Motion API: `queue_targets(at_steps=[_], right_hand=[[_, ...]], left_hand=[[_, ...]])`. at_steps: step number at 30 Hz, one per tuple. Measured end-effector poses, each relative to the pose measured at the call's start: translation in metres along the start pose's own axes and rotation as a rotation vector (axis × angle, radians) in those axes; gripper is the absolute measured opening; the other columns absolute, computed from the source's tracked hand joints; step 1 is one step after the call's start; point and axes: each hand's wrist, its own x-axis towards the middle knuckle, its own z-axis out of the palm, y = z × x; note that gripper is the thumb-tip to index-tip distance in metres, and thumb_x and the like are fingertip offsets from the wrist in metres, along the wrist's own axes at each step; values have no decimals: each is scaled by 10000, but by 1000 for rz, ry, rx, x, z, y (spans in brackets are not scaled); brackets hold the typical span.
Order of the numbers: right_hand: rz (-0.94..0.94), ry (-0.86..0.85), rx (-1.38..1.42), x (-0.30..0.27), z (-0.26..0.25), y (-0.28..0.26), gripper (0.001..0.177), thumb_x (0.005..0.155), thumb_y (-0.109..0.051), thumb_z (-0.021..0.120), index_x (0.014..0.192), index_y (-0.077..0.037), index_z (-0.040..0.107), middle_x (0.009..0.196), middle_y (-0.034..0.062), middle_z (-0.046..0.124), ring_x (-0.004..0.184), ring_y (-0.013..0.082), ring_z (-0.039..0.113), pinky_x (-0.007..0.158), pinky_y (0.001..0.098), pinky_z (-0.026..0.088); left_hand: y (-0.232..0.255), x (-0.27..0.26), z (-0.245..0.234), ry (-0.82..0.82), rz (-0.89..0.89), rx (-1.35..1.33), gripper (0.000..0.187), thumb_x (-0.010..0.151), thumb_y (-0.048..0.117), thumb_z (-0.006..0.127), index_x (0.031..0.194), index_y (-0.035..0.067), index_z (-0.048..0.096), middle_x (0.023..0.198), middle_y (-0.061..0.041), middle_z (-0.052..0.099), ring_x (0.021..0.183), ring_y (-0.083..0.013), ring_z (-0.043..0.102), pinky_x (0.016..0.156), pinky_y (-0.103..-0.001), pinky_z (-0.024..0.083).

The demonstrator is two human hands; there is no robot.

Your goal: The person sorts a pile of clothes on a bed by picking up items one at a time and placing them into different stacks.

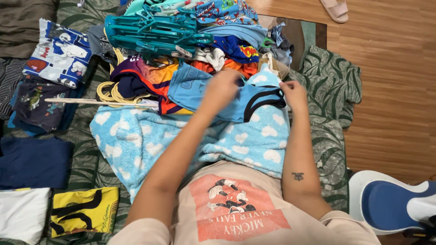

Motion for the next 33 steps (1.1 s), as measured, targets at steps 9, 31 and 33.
queue_targets(at_steps=[9,31,33], right_hand=[[316,-233,361,-10,-13,-14,221,929,-351,719,913,-130,721,793,-36,630,692,104,518,593,270,383],[414,-227,530,-24,-30,-17,271,904,-410,693,1012,-169,751,794,-67,665,677,102,534,613,297,400],[356,-257,352,-26,-21,-7,325,932,-426,716,960,-103,730,788,-36,638,686,118,519,628,310,390]], left_hand=[[-11,-35,110,-417,24,128,637,1055,427,458,1617,200,262,1688,-33,266,1562,-256,229,1247,-524,171],[-7,-39,104,-385,1,131,599,1069,477,405,1618,267,286,1683,-30,278,1559,-262,236,1263,-504,151],[-5,-38,102,-385,3,127,607,1066,480,413,1619,265,282,1683,-36,275,1558,-268,233,1260,-508,152]])
